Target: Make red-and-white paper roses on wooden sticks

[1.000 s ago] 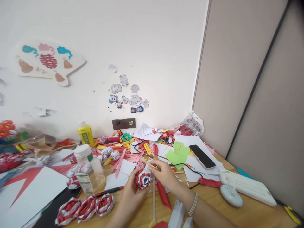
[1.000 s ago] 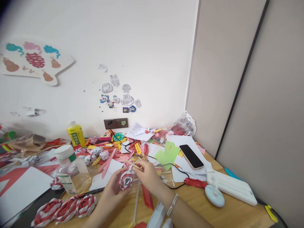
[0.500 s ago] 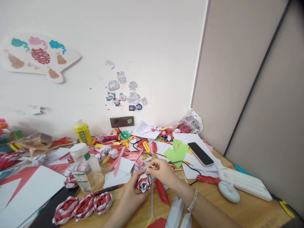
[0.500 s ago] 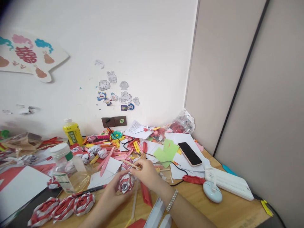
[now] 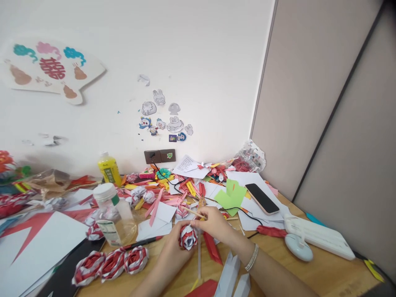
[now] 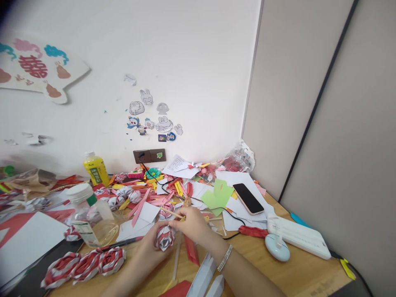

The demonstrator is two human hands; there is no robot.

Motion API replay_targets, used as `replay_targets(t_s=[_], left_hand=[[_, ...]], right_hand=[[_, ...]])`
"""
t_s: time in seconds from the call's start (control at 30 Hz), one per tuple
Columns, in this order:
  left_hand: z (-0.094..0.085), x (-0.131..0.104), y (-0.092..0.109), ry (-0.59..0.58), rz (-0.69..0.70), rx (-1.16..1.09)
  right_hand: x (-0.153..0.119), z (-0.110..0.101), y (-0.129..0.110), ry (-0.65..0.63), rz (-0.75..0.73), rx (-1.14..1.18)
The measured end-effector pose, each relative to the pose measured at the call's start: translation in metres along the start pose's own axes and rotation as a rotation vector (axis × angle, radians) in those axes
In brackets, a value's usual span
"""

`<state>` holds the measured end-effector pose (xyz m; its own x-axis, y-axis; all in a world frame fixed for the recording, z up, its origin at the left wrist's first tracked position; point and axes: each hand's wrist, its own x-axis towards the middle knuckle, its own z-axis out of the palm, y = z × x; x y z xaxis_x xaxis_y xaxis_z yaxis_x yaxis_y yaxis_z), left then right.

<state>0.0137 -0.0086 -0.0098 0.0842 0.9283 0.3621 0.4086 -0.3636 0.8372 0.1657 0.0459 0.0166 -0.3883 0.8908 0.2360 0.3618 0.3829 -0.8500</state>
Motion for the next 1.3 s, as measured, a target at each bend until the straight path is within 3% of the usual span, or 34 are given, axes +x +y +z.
replay_targets(t_s=[0.37,0.67,1.03,1.3], left_hand=[[0.001,-0.001,0.005,-0.03,-0.048,-0.052],[0.001,-0.003,0.006,-0.086,-0.04,0.09],[-0.002,0.0,0.01,-0.173,-0.078,0.096],[-0.001,0.001,0.011,-0.168,-0.088,0.11]], right_hand=[[-0.002,0.001,-0.005,0.019,-0.074,0.029],[-0.004,-0.002,-0.005,-0.088,-0.055,-0.028],[-0.004,-0.008,-0.008,-0.101,0.037,-0.187],[-0.001,-0.009,-0.002,-0.145,0.044,-0.118]])
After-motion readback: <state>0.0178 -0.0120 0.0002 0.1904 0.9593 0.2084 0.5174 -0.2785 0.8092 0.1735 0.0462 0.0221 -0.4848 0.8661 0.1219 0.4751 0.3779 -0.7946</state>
